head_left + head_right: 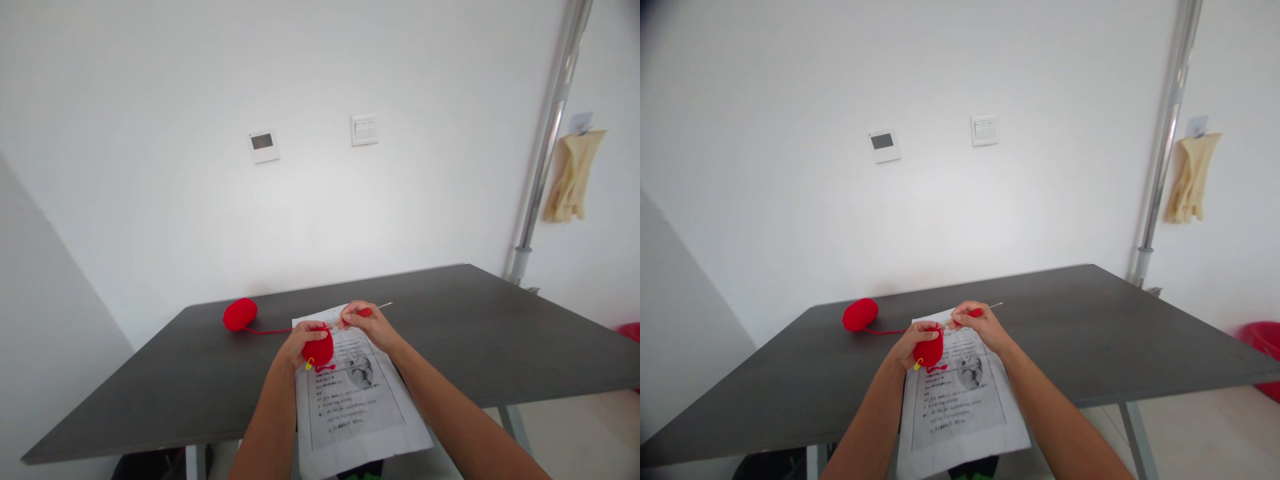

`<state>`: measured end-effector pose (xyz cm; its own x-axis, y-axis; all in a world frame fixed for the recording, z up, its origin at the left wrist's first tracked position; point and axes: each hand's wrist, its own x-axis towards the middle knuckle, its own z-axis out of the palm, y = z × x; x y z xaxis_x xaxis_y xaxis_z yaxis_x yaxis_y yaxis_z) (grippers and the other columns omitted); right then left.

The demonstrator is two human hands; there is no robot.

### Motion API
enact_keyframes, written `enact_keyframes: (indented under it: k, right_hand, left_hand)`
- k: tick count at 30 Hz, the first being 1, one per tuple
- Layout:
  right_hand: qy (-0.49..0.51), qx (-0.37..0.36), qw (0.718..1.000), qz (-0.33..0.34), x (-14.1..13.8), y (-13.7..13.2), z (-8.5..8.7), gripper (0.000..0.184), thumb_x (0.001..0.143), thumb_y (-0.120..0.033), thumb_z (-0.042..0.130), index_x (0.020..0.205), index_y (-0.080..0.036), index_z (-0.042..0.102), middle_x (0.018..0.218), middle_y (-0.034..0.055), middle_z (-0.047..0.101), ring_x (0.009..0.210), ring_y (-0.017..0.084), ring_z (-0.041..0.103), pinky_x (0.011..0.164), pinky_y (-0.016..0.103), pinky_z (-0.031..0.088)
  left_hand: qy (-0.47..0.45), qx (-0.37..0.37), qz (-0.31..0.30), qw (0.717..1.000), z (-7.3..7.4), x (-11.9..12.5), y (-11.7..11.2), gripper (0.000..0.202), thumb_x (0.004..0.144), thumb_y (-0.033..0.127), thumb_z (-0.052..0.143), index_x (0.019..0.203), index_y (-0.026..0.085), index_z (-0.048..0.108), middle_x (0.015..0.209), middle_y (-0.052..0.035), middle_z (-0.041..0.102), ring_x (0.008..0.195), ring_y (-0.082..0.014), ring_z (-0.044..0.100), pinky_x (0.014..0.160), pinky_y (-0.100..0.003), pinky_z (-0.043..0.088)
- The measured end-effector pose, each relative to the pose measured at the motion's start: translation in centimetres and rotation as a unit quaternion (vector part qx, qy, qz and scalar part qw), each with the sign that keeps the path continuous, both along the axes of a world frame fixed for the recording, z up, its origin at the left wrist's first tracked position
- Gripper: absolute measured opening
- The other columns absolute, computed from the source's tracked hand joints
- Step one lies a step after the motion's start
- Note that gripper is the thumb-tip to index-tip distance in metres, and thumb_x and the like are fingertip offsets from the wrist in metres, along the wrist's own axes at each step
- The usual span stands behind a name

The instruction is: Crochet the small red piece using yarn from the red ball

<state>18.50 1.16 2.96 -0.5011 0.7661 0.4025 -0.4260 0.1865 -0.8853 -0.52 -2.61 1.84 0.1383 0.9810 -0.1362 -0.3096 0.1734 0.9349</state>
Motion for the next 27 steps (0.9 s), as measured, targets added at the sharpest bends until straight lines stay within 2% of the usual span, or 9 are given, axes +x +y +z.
enact_keyframes:
  k: [4,8,13,16,21,27]
  right_hand:
    - [0.012,0.026,0.998,-0.060,-0.6,-0.2,-0.1,0.017,0.069,-0.032,0.070,0.073,-0.017,0.065,0.069,0.0025,0.068,0.063,0.015,0.061,0.064,0.029,0.049]
    - [-0.013,0.084,0.989,-0.120,-1.0,-0.4,-0.1,0.019,0.070,-0.036,0.069,0.072,-0.017,0.065,0.067,0.0024,0.066,0.064,0.016,0.060,0.064,0.030,0.049]
    - [-0.075,0.163,0.972,-0.152,-1.2,-0.4,-0.5,0.017,0.075,-0.034,0.064,0.074,-0.017,0.067,0.072,0.0038,0.066,0.071,0.017,0.060,0.068,0.029,0.047]
    - [-0.103,0.183,0.962,-0.173,-1.2,-0.4,-0.7,0.016,0.076,-0.033,0.064,0.075,-0.017,0.068,0.073,0.0041,0.066,0.072,0.017,0.060,0.069,0.029,0.047]
    - [-0.130,0.207,0.957,-0.156,-1.3,-0.6,-1.0,0.013,0.075,-0.031,0.064,0.080,-0.019,0.067,0.084,0.0041,0.067,0.079,0.017,0.061,0.074,0.028,0.046]
    - [-0.141,0.175,0.964,-0.141,-1.5,-0.4,-1.2,0.012,0.078,-0.029,0.060,0.077,-0.018,0.066,0.078,0.0027,0.066,0.076,0.016,0.060,0.071,0.027,0.046]
  left_hand:
    - [0.003,0.004,0.013,1.000,0.0,0.0,0.1,0.029,0.048,0.017,0.079,0.074,0.008,0.069,0.059,-0.0063,0.065,0.048,-0.0123,0.056,0.048,-0.023,0.040]
    - [0.019,0.014,0.021,1.000,0.0,0.1,0.1,0.027,0.050,0.018,0.078,0.074,0.008,0.069,0.058,-0.0065,0.065,0.049,-0.0132,0.057,0.049,-0.024,0.040]
    - [0.027,0.029,0.040,0.998,0.2,0.7,0.0,0.027,0.048,0.018,0.079,0.071,0.010,0.068,0.060,-0.0048,0.066,0.050,-0.0121,0.057,0.053,-0.023,0.041]
    - [0.023,0.056,0.033,0.998,0.3,0.9,0.0,0.032,0.050,0.020,0.078,0.079,0.010,0.069,0.063,-0.0056,0.067,0.052,-0.0125,0.058,0.054,-0.024,0.041]
    - [0.027,0.083,0.025,0.996,0.2,1.2,0.2,0.035,0.050,0.019,0.078,0.084,0.011,0.069,0.072,-0.0077,0.069,0.058,-0.0145,0.060,0.059,-0.025,0.042]
    - [0.053,0.103,0.022,0.993,0.1,1.3,0.2,0.032,0.054,0.020,0.076,0.084,0.012,0.069,0.072,-0.0065,0.069,0.061,-0.0153,0.061,0.061,-0.025,0.042]
